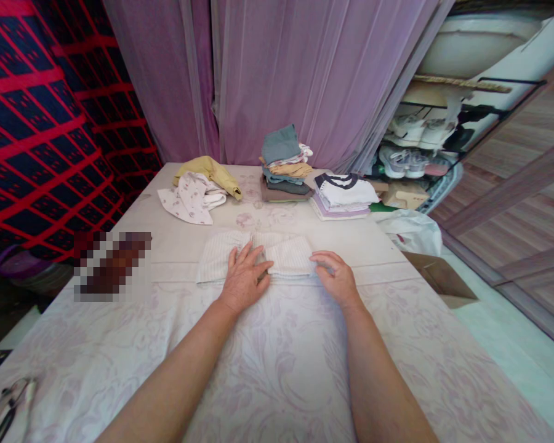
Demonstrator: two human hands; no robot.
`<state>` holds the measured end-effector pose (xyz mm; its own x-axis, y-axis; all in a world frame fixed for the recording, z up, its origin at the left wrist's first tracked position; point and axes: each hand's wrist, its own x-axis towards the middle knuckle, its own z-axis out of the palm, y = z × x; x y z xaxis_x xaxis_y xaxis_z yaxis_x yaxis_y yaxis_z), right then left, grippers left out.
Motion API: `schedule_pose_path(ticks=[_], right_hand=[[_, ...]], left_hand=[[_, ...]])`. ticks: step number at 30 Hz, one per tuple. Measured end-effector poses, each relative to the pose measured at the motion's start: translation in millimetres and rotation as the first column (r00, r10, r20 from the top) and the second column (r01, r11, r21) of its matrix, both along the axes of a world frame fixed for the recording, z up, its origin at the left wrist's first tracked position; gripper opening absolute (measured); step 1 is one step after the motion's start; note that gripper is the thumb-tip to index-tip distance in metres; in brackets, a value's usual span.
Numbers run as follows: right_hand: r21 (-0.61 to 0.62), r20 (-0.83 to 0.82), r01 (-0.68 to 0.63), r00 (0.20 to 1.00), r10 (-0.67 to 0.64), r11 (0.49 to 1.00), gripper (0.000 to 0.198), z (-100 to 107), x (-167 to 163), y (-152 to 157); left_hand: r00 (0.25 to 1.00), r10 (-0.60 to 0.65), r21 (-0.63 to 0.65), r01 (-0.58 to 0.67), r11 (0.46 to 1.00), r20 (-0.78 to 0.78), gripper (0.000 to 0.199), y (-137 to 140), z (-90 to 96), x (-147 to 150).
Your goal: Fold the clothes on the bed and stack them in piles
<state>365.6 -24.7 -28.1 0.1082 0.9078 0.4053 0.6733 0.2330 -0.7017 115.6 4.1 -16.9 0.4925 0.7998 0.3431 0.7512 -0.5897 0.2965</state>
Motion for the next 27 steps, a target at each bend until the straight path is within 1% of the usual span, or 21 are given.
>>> schedule_pose_path(ticks=[2,5,8,10,14,18,20,22,24,27], right_hand=[[-0.056,-0.054,-0.045,0.998,0.042,0.997,0.031,-5,17,-4],[-0.085,-0.016,-0.069,0.998,0.068,0.994,0.034,-11,23,-9],[-0.058,0.059,-0.039,0.997,0.042,0.998,0.031,-12,16,-11],[-0.045,0.081,-0.01,0.997,0.013,0.999,0.027,-11,12,-10],[-0.035,0.102,0.027,0.995,-0.023,0.999,0.022,-9,9,-9],[-0.003,0.123,0.088,0.989,-0.087,0.996,0.019,-8,4,-9],[-0.001,0.143,0.118,0.983,-0.117,0.993,0.019,-7,2,-8],[-0.008,0.163,0.123,0.979,-0.12,0.992,0.019,-5,1,-8],[-0.004,0.176,0.111,0.978,-0.109,0.994,0.023,-4,1,-7],[0.034,0.179,0.093,0.979,-0.098,0.995,0.03,-4,0,-7]], left_hand=[[1.0,-0.018,0.009,0.018,1.0,-0.014,0.035,-1,2.1,-1],[0.999,-0.032,0.055,0.034,0.998,-0.039,0.036,-2,5.1,0],[0.999,-0.03,0.133,0.035,0.99,-0.035,0.031,-2,6.3,3],[0.998,-0.054,0.173,0.059,0.983,-0.036,0.028,0,6.2,6],[0.991,-0.119,0.184,0.129,0.974,-0.063,0.023,2,6.3,9],[0.99,-0.117,0.206,0.13,0.97,-0.078,0.02,4,8.7,11],[0.986,-0.117,0.233,0.142,0.962,-0.117,0.02,6,11.1,13],[0.975,-0.124,0.258,0.17,0.951,-0.185,0.021,10,15.1,16],[0.96,-0.139,0.28,0.206,0.938,-0.244,0.021,16,21.0,18],[0.96,-0.162,0.331,0.233,0.914,-0.231,0.02,23,29.7,22]])
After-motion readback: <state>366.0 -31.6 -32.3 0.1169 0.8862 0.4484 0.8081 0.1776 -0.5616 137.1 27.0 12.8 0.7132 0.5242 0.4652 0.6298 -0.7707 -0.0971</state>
